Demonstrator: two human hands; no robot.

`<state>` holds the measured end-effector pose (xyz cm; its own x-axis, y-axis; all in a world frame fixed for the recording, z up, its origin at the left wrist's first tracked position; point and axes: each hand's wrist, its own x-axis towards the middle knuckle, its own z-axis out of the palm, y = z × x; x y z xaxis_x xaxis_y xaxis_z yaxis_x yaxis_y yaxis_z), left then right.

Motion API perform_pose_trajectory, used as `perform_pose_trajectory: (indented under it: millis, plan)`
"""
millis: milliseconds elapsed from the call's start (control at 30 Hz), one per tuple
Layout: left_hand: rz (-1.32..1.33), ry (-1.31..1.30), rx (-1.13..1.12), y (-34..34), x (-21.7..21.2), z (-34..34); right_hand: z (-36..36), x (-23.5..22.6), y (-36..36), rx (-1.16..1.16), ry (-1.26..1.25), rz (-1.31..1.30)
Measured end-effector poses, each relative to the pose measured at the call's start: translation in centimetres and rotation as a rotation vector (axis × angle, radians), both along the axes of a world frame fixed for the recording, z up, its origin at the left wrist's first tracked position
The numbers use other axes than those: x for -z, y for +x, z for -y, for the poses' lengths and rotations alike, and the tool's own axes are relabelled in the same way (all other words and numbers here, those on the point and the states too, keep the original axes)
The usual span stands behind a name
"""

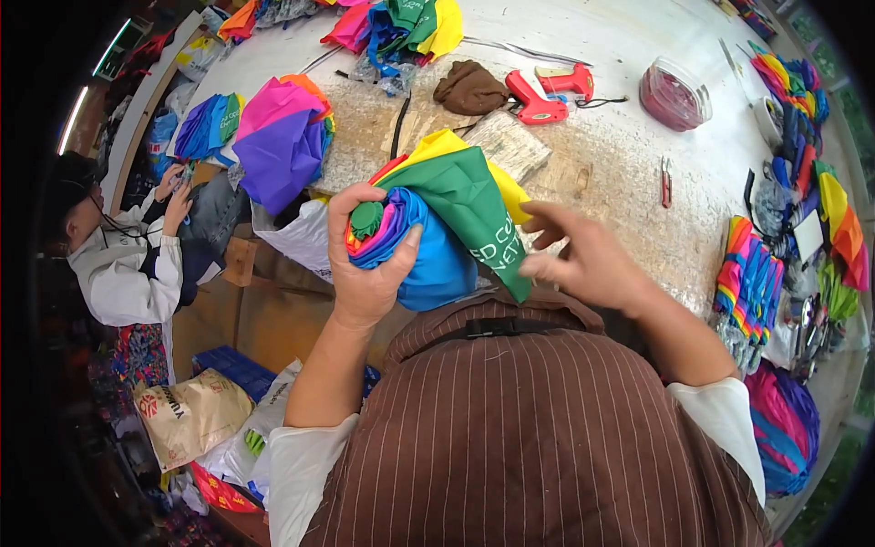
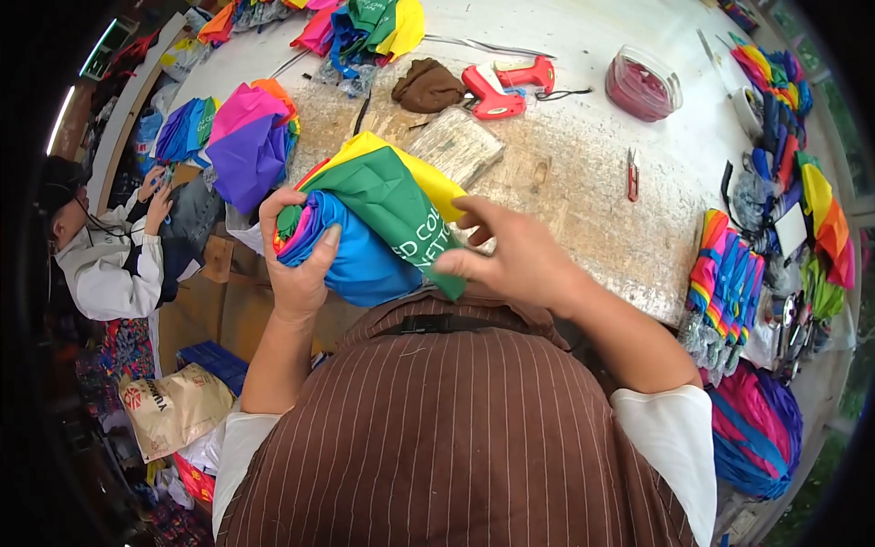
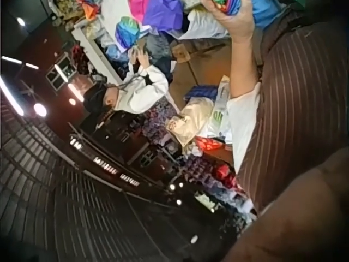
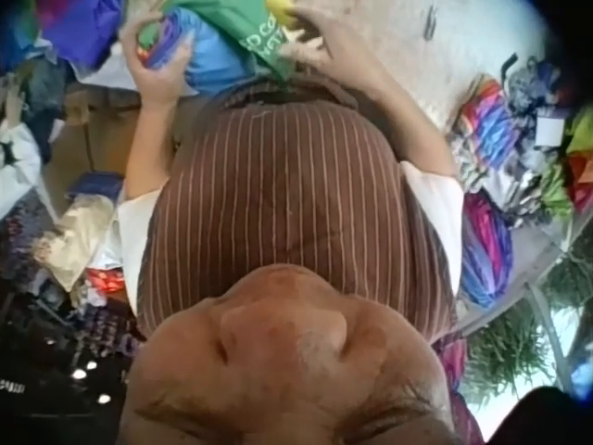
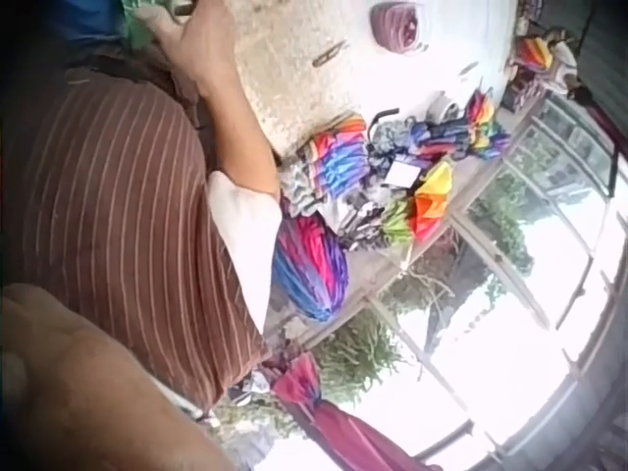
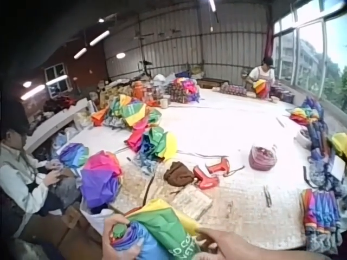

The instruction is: Folding and bundling rainbow-colored umbrellas at a factory workstation.

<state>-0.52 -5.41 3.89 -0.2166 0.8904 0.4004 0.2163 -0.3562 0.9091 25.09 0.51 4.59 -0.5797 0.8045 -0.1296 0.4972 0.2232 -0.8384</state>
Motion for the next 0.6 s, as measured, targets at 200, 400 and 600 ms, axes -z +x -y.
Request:
perform_pose_trajectory:
  millis: [200, 400, 600]
  plan:
    - [-0.086, 0.024, -0.004, -0.4, 0.9, 0.8, 0.4, 5.1, -2.6, -0.05, 0.186, 0.183]
    - [-0.234, 0.072, 0.161, 0.1, 1.5, 2.2, -5.6, 5.6, 4.6, -0.016, 0.251, 0.287]
    - [0.096, 0.015, 0.636, 0.0, 1.4, 2.2, -0.2, -2.1, 2.7, -0.217, 0.401, 0.036]
